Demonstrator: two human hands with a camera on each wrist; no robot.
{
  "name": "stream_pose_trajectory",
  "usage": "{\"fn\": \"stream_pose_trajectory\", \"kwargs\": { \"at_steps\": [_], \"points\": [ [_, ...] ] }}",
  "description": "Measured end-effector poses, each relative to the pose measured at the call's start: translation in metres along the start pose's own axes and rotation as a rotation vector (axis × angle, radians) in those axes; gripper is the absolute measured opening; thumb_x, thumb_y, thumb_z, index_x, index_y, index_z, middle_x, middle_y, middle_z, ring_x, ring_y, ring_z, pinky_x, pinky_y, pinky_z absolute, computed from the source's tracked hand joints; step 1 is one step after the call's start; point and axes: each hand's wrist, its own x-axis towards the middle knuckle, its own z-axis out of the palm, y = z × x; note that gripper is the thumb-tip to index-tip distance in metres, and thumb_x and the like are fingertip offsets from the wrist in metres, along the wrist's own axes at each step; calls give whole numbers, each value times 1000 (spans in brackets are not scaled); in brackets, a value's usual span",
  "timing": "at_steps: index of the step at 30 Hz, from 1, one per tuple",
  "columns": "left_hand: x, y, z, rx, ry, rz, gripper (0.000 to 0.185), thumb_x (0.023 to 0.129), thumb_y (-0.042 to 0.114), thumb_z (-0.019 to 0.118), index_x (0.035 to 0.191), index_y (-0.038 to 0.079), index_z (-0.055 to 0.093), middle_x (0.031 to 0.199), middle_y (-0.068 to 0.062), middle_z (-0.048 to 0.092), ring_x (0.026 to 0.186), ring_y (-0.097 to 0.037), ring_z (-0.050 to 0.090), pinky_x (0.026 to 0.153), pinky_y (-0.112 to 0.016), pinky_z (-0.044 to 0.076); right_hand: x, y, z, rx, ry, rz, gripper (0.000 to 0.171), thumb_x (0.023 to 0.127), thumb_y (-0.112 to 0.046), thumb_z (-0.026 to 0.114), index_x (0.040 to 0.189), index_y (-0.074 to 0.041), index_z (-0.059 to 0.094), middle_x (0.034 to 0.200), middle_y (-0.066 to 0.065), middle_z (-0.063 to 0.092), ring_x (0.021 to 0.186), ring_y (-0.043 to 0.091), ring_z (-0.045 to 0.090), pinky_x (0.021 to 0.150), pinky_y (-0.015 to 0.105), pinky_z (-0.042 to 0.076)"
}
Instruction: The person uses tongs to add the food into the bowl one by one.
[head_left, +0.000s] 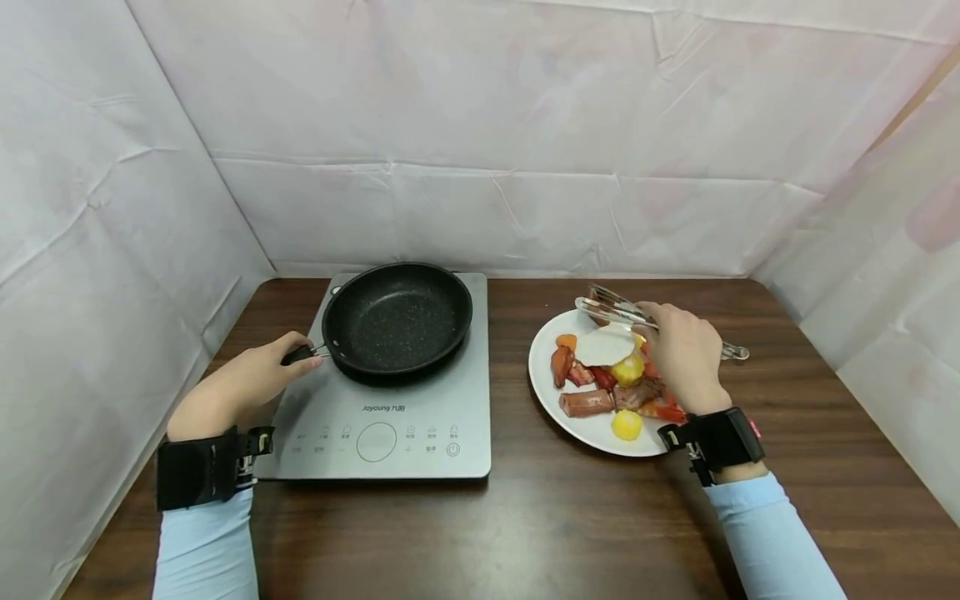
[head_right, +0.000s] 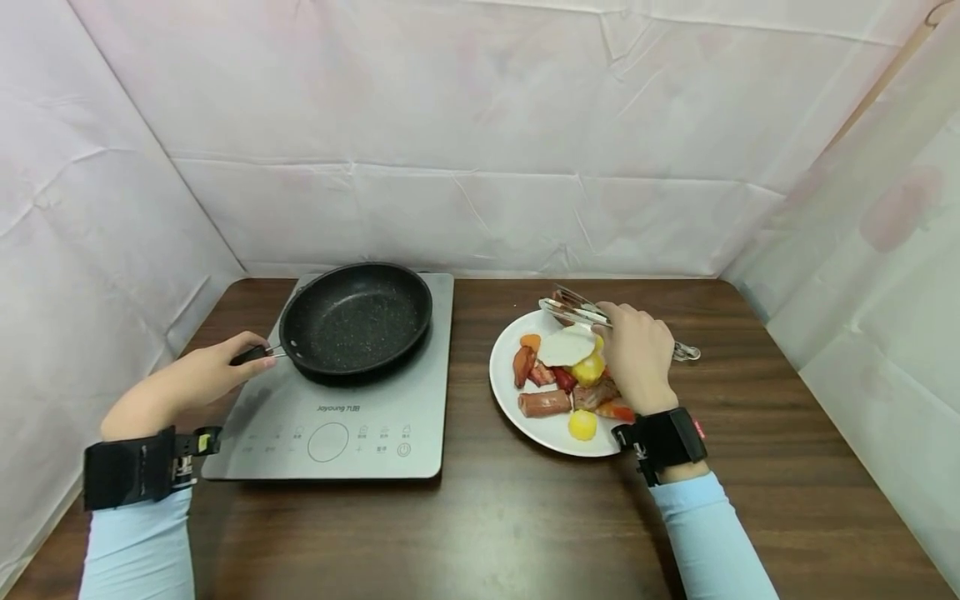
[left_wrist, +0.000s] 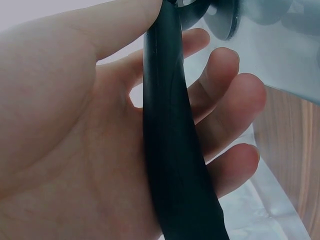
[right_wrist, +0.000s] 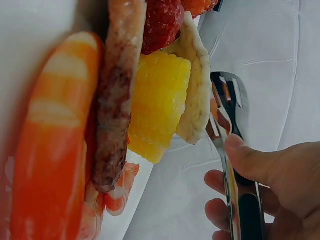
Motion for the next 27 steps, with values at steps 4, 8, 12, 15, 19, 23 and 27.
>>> {"fn": "stream_pose_trajectory", "kwargs": {
  "at_steps": [4, 8, 12, 15, 19, 23, 27],
  "points": [
    [-1, -1, 0, -3, -3, -2, 66, 108, 50, 41, 149, -1, 38, 143, -40, 49, 124, -55, 56, 93, -65, 50, -1, -4, -3, 29, 10, 8, 36, 93, -22, 75, 126, -8, 70, 95, 21, 72, 61, 33, 58, 45, 31, 26],
    [-1, -1, 0, 0, -7, -8, 68, 108, 51, 41, 150, -2, 37, 144, -40, 48, 125, -55, 55, 93, -65, 50, -1, 4, 6, 85, 9, 18, 40, 95, -27, 73, 132, -11, 68, 102, 21, 72, 57, 29, 53, 45, 33, 21],
    [0, 0, 0, 2, -14, -17, 69, 108, 52, 41, 151, -1, 36, 143, -39, 50, 125, -54, 56, 92, -64, 50, 0, 39, 44, 64, 26, 11, 45, 100, -45, 62, 142, -28, 61, 98, 10, 70, 52, 22, 39, 50, 35, 12],
    [0, 1, 1, 8, -25, -27, 71, 108, 53, 41, 153, -2, 33, 145, -39, 48, 127, -55, 54, 95, -65, 49, 0, 62, 70, 18, 31, 1, 49, 99, -56, 55, 146, -43, 52, 83, -2, 59, 50, 21, 28, 52, 37, 7],
    [0, 0, 2, 10, -38, -40, 73, 108, 53, 40, 155, -2, 29, 149, -39, 44, 132, -57, 50, 99, -68, 46, 3, 69, 82, 41, 7, -5, 50, 97, -62, 55, 145, -51, 48, 81, -6, 57, 50, 20, 30, 50, 37, 8],
    [0, 0, 0, -1, -32, -27, 73, 108, 53, 40, 156, -2, 30, 150, -38, 43, 132, -56, 50, 100, -68, 46, 4, 61, 72, 99, -53, 7, 50, 97, -63, 53, 146, -50, 49, 111, -5, 70, 55, 21, 41, 50, 37, 12],
    [-1, 1, -2, 0, -25, -25, 71, 107, 52, 42, 153, -1, 34, 147, -38, 47, 130, -55, 52, 98, -66, 47, 6, 53, 68, 94, -78, 14, 50, 97, -65, 51, 146, -54, 45, 132, -6, 67, 58, 21, 44, 51, 37, 12]
  ]
}}
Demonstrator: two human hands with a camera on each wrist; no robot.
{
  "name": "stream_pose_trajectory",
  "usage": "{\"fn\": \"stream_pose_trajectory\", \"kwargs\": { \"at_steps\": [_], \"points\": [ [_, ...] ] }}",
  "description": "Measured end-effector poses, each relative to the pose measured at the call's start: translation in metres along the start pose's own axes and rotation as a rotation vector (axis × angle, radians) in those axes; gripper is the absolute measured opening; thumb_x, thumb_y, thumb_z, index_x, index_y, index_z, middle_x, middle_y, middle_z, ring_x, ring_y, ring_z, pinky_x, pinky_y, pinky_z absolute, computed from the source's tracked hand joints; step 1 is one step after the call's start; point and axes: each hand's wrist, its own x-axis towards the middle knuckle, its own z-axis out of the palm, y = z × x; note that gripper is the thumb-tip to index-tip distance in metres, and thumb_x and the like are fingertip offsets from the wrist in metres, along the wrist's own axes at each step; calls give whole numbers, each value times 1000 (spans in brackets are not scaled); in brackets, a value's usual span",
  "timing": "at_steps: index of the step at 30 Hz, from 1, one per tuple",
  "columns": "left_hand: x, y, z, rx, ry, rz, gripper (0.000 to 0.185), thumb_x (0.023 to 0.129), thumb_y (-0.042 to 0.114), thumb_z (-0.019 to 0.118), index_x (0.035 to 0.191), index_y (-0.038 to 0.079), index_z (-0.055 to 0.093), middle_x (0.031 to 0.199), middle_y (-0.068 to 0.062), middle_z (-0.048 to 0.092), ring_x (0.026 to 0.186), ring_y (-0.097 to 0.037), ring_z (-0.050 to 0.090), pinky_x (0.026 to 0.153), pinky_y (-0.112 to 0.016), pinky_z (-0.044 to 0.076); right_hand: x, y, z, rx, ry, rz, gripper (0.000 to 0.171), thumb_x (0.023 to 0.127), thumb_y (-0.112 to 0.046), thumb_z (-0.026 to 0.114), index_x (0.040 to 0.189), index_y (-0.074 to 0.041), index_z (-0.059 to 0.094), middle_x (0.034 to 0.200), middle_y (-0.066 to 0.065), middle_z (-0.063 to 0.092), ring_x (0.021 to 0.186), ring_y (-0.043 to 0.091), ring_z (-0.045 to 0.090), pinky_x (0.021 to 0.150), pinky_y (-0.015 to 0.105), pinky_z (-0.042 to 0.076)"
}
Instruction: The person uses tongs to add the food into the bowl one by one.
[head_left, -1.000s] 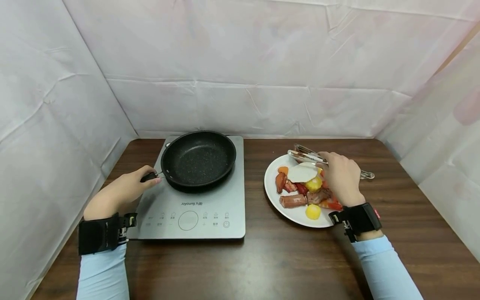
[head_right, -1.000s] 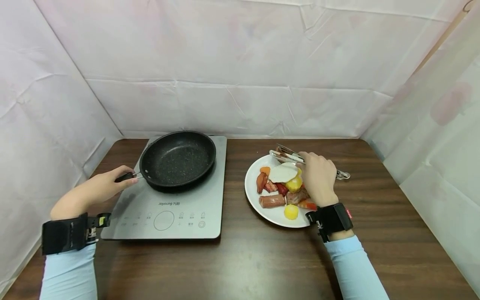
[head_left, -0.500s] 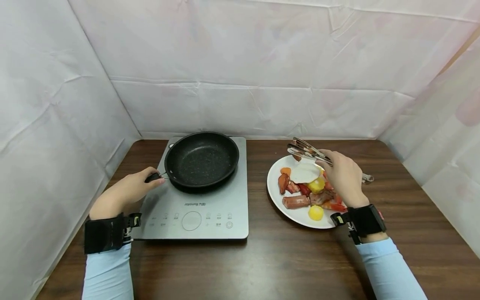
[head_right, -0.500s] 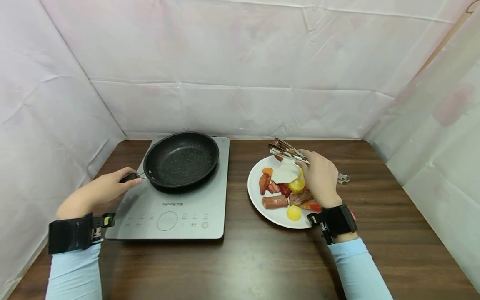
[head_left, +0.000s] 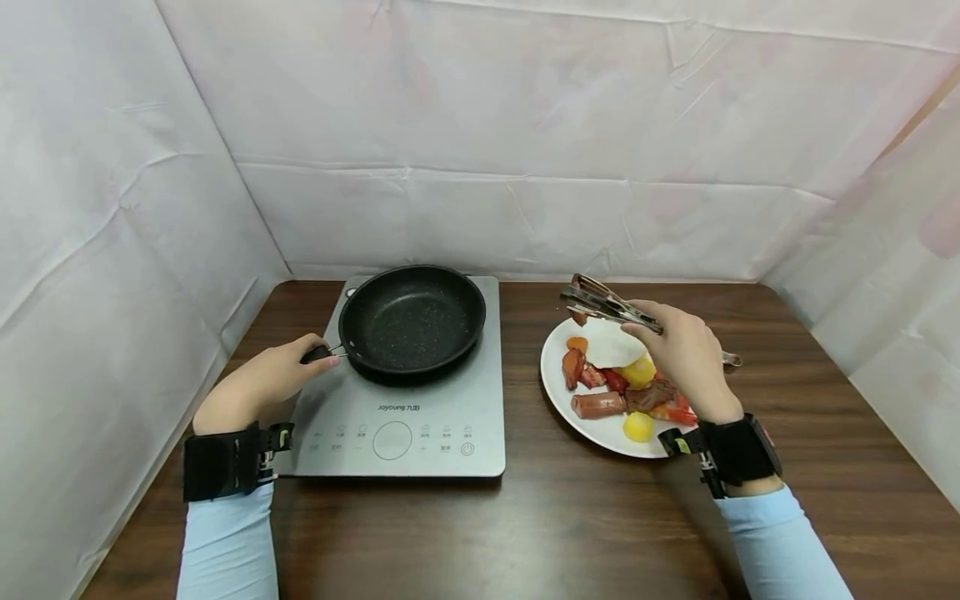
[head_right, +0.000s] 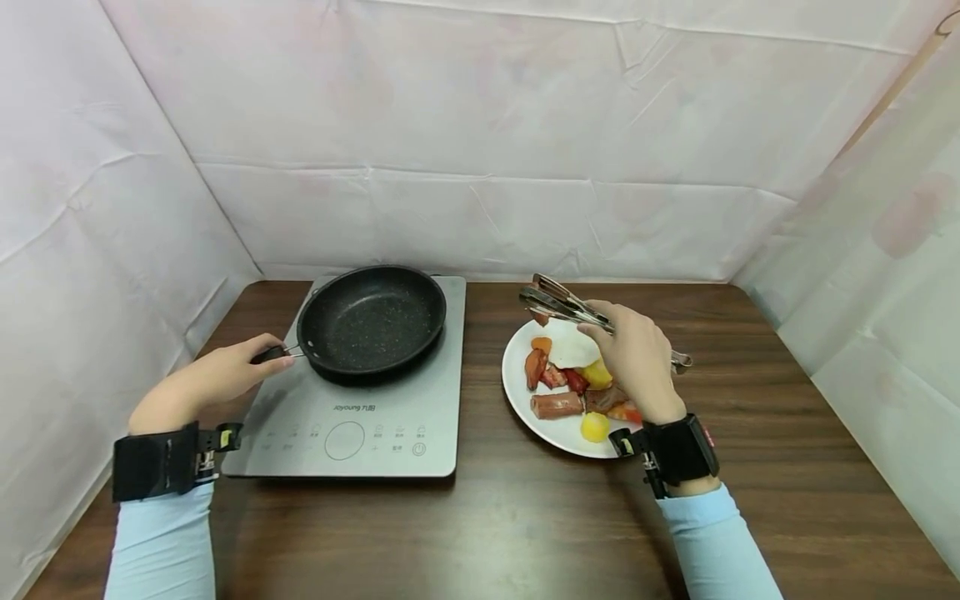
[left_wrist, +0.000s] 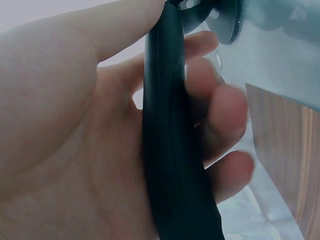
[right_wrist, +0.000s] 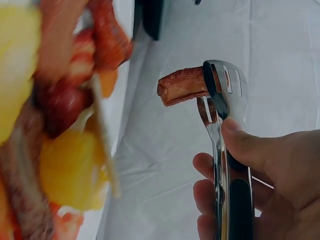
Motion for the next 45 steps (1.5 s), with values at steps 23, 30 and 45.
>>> {"fn": "stream_pose_trajectory", "kwargs": {
  "at_steps": [23, 30, 45],
  "points": [
    [4, 17, 3, -58, -9, 0, 71, 107, 51, 43, 151, -5, 35, 125, -33, 61, 109, -43, 63, 86, -53, 53, 58, -182, -65, 98, -205, -179, 47, 98, -40, 67, 140, -19, 63, 132, 13, 70, 95, 36, 72, 53, 39, 45],
    [4, 19, 5, -64, -5, 0, 70, 107, 52, 44, 149, -4, 38, 116, -27, 64, 100, -37, 63, 81, -49, 52, 77, -213, -49, 107, -222, -267, 43, 98, -37, 68, 137, -18, 66, 124, 10, 74, 87, 31, 70, 56, 39, 45],
    [4, 30, 7, -73, -8, -20, 65, 107, 50, 45, 147, -1, 41, 115, -27, 64, 105, -40, 64, 84, -50, 53, 95, -254, -18, 37, -316, -349, 42, 99, -34, 67, 137, -18, 66, 125, 8, 74, 74, 25, 67, 50, 28, 24]
  ]
}}
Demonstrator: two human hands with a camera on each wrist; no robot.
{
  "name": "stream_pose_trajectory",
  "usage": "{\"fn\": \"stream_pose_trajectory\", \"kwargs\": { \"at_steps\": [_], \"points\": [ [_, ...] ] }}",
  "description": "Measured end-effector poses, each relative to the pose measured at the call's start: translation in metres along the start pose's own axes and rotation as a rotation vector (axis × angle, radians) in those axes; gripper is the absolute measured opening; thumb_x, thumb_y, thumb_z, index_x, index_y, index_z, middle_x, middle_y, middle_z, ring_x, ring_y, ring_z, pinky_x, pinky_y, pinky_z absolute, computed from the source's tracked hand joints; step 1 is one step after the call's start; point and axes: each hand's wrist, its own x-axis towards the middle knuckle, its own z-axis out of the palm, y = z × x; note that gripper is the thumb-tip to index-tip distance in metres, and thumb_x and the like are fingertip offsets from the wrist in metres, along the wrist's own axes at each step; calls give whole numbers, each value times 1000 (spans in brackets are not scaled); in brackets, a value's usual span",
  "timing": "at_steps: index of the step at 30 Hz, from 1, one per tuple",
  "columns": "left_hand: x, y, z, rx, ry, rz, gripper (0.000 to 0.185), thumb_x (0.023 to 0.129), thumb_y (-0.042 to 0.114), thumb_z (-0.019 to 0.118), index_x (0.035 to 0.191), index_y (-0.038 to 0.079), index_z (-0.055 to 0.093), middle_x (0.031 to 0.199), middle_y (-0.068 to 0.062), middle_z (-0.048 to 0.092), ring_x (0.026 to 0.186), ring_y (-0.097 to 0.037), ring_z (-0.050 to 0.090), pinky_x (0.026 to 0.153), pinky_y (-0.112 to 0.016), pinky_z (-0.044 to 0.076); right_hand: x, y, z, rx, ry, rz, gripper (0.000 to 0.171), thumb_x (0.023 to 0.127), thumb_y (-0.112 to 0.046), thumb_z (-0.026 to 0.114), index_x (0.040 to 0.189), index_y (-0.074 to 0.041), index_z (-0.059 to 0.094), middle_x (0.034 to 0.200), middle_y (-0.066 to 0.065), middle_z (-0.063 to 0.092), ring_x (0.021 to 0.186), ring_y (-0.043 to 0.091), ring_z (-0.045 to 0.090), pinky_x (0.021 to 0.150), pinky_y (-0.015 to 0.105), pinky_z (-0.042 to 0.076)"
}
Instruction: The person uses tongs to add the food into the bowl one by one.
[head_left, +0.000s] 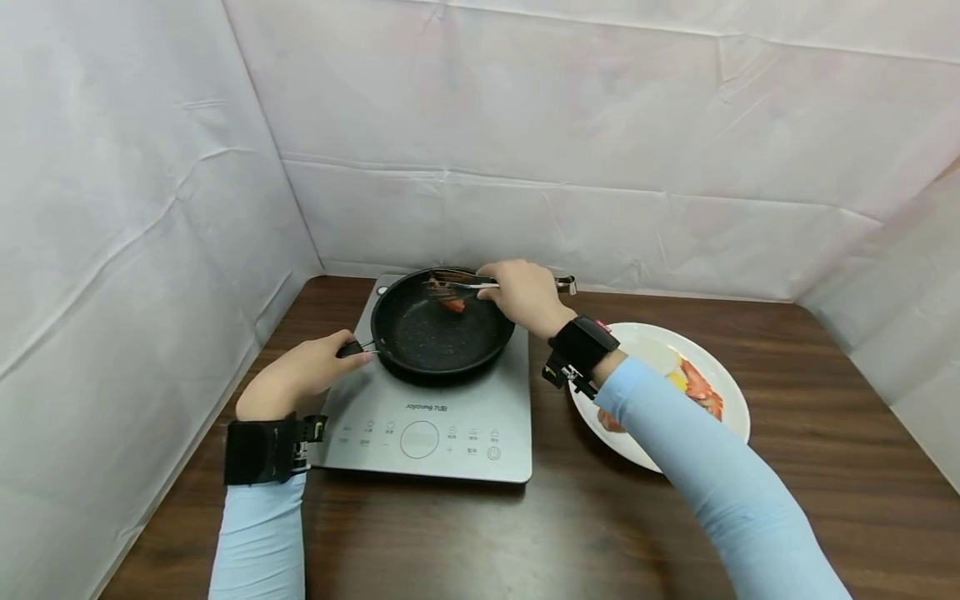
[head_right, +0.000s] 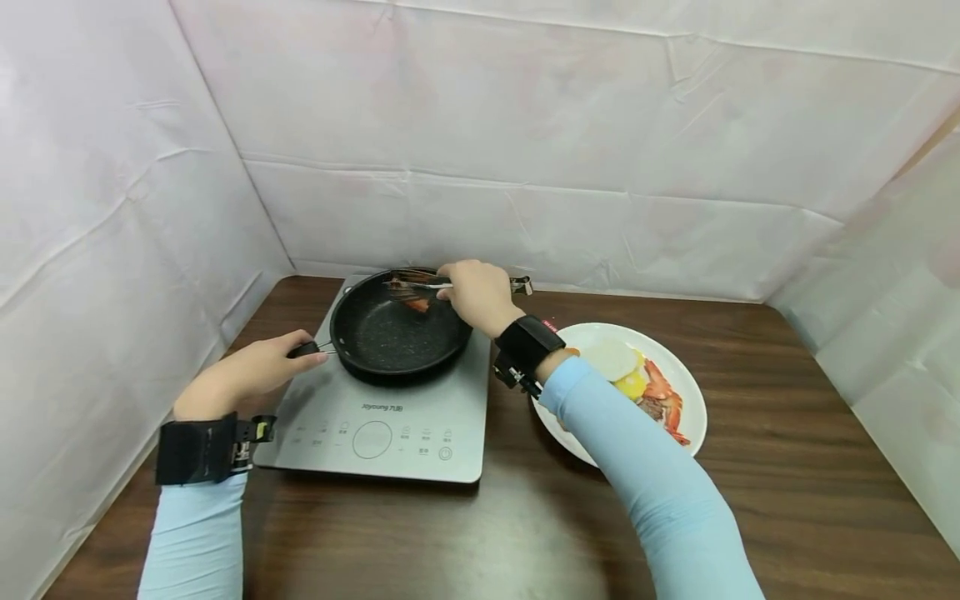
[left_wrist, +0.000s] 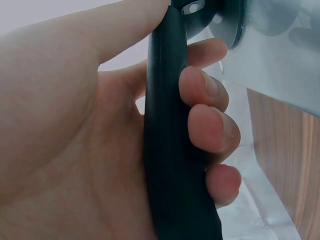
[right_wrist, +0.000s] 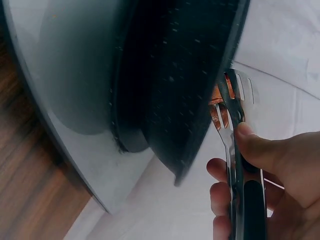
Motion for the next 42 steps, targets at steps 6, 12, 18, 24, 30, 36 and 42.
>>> {"fn": "stream_pose_trajectory", "kwargs": {
  "at_steps": [6, 12, 18, 24, 30, 36, 42],
  "points": [
    [2, 3, 1, -6, 11, 1, 55, 107, 49, 47, 136, 2, 47, 87, -11, 51, 79, -24, 51, 68, -37, 41, 2, -4, 9, -32, -9, -8, 40, 99, -32, 67, 136, -18, 66, 117, 7, 75, 71, 23, 64, 50, 28, 22],
    [2, 5, 1, 16, 6, -14, 63, 107, 50, 45, 146, 1, 41, 116, -28, 63, 104, -40, 63, 83, -50, 52, 5, -3, 16, -99, 35, -24, 39, 99, -31, 67, 135, -17, 67, 111, 8, 77, 67, 24, 63, 50, 28, 23],
    [2, 7, 1, 11, 12, -11, 58, 107, 49, 46, 141, 1, 44, 101, -22, 60, 87, -31, 58, 73, -43, 48, 4, 0, 17, -141, 29, -40, 42, 96, -31, 70, 135, -15, 67, 117, 9, 75, 84, 27, 69, 59, 34, 46],
    [2, 7, 1, -6, 11, -8, 50, 107, 48, 46, 130, 3, 47, 79, -7, 41, 70, -22, 44, 62, -34, 36, 2, 0, 15, -124, 7, -50, 46, 95, -31, 72, 137, -14, 65, 121, 10, 73, 97, 29, 69, 77, 40, 55],
    [3, 6, 0, 7, 12, -22, 56, 107, 49, 46, 138, 2, 46, 100, -22, 60, 85, -29, 57, 72, -43, 47, 2, -1, 13, -107, 0, -63, 47, 96, -31, 71, 139, -14, 63, 125, 10, 71, 103, 29, 69, 81, 40, 55],
    [4, 3, 0, 11, 3, -20, 60, 107, 49, 45, 142, 1, 43, 107, -26, 62, 91, -35, 61, 75, -45, 50, 0, -1, 13, -98, 0, -66, 47, 97, -31, 70, 140, -14, 62, 125, 10, 70, 105, 30, 67, 85, 42, 55],
    [6, 3, 5, -27, 0, -5, 49, 107, 47, 47, 130, 4, 47, 75, -3, 34, 67, -19, 38, 60, -32, 32, -5, 2, 14, -79, -21, -42, 47, 97, -32, 71, 140, -15, 63, 127, 10, 70, 107, 31, 68, 82, 44, 55]
  ]
}}
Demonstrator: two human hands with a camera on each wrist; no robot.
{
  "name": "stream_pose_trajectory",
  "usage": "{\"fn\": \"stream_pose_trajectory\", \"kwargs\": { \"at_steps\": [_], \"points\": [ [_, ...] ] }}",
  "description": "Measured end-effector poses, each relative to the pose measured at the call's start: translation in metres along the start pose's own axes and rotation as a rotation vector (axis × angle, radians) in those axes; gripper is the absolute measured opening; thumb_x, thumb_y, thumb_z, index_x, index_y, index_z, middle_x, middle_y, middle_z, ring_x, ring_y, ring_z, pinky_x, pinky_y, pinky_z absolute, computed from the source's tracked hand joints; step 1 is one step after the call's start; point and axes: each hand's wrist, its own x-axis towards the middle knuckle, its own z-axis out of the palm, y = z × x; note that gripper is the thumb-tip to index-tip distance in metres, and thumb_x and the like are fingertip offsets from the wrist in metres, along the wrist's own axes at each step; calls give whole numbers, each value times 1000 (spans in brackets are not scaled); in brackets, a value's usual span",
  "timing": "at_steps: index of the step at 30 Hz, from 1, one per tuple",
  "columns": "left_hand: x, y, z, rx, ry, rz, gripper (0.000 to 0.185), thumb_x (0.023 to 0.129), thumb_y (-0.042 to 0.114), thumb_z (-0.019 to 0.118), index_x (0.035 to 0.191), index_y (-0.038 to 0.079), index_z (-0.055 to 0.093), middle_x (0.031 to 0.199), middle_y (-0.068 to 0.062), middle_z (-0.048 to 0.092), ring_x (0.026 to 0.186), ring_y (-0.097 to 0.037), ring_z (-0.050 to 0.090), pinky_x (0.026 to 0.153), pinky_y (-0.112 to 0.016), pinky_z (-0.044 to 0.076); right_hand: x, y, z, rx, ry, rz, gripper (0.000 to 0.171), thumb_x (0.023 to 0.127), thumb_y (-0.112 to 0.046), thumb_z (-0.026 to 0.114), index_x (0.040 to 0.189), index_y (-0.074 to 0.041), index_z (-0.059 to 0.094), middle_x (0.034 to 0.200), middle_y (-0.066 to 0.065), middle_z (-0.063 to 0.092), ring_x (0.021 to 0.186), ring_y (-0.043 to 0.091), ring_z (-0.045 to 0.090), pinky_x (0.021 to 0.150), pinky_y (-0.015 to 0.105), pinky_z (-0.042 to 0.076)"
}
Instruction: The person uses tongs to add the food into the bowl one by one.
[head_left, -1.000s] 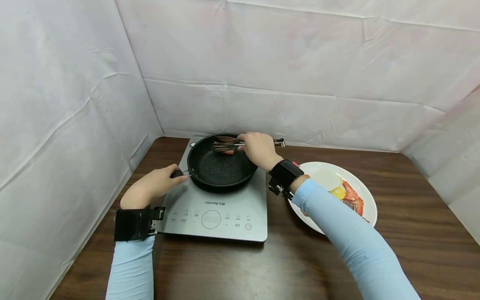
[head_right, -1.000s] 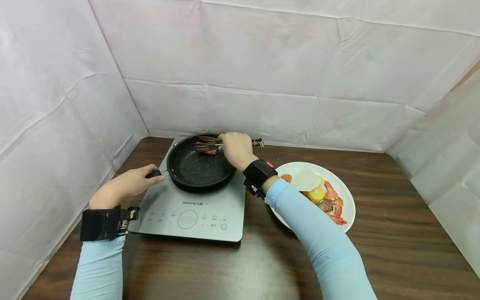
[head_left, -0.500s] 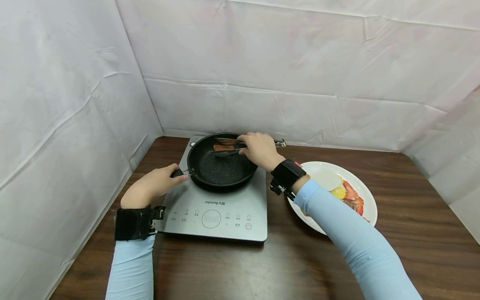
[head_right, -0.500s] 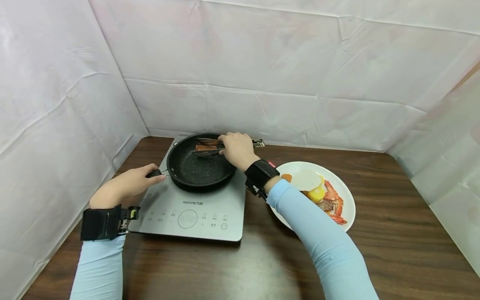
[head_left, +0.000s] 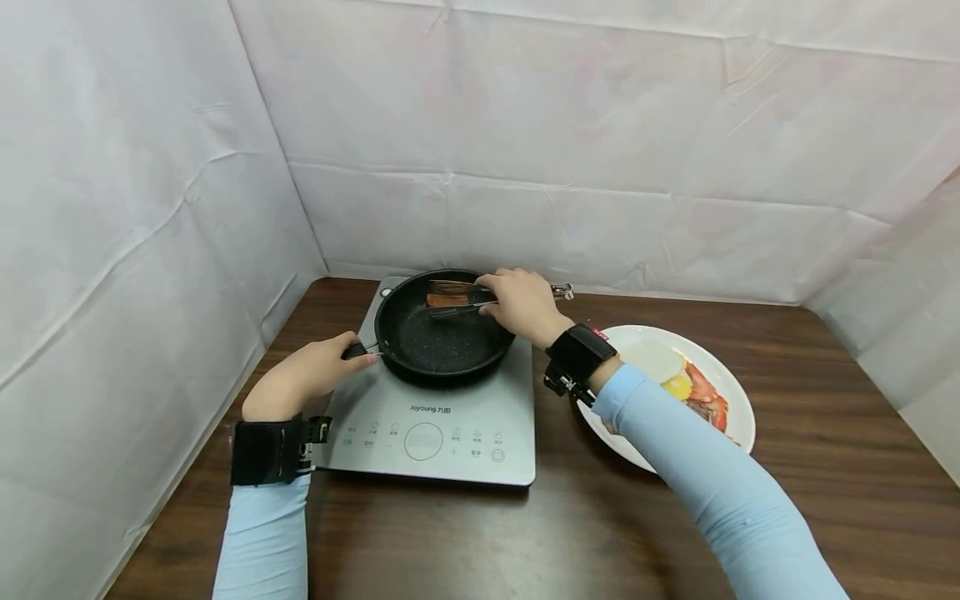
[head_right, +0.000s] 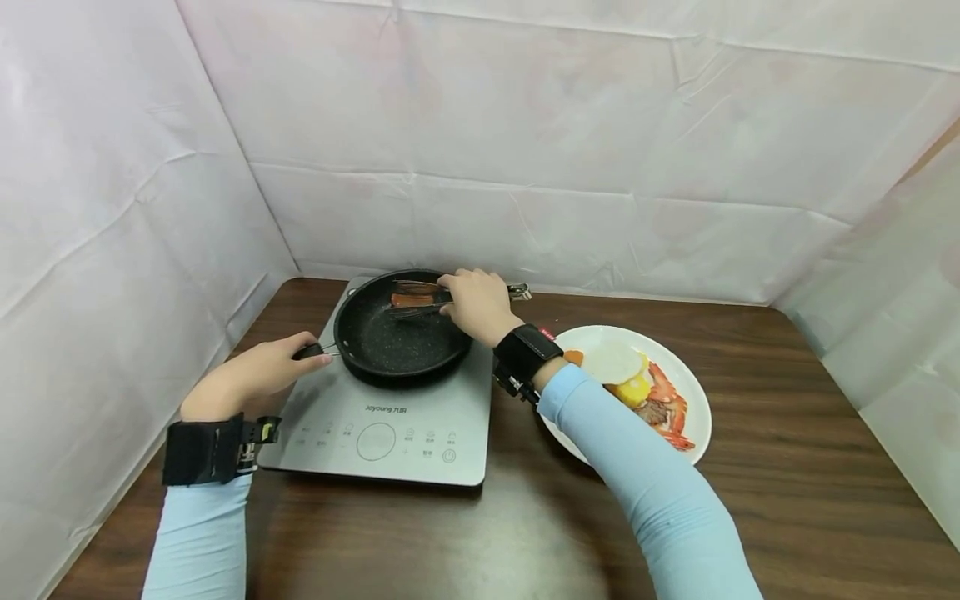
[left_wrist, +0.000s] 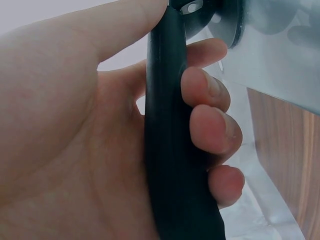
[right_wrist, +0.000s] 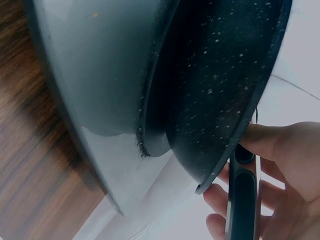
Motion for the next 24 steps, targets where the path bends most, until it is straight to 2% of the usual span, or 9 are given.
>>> {"fn": "stream_pose_trajectory", "kwargs": {
  "at_steps": [9, 18, 24],
  "points": [
    [3, 1, -5, 9, 16, 10, 50, 107, 48, 47, 130, 3, 47, 77, -4, 37, 69, -20, 40, 61, -32, 33, 2, 0, -2, 39, -11, -1, 48, 97, -33, 71, 141, -16, 62, 128, 9, 70, 107, 29, 68, 79, 43, 56],
    [5, 2, -6, 11, 2, 6, 50, 107, 47, 47, 130, 2, 47, 80, -6, 40, 74, -21, 44, 65, -33, 35, -3, -1, -7, 60, -66, 7, 51, 97, -37, 70, 144, -20, 59, 135, 6, 68, 117, 27, 67, 86, 44, 56],
    [5, 0, -7, 10, 2, 21, 51, 107, 48, 47, 129, 2, 47, 80, -5, 39, 74, -21, 43, 64, -33, 34, -11, -2, -11, 64, -57, 5, 51, 97, -37, 71, 143, -18, 60, 138, 4, 67, 123, 27, 65, 94, 45, 56]
  ]
}}
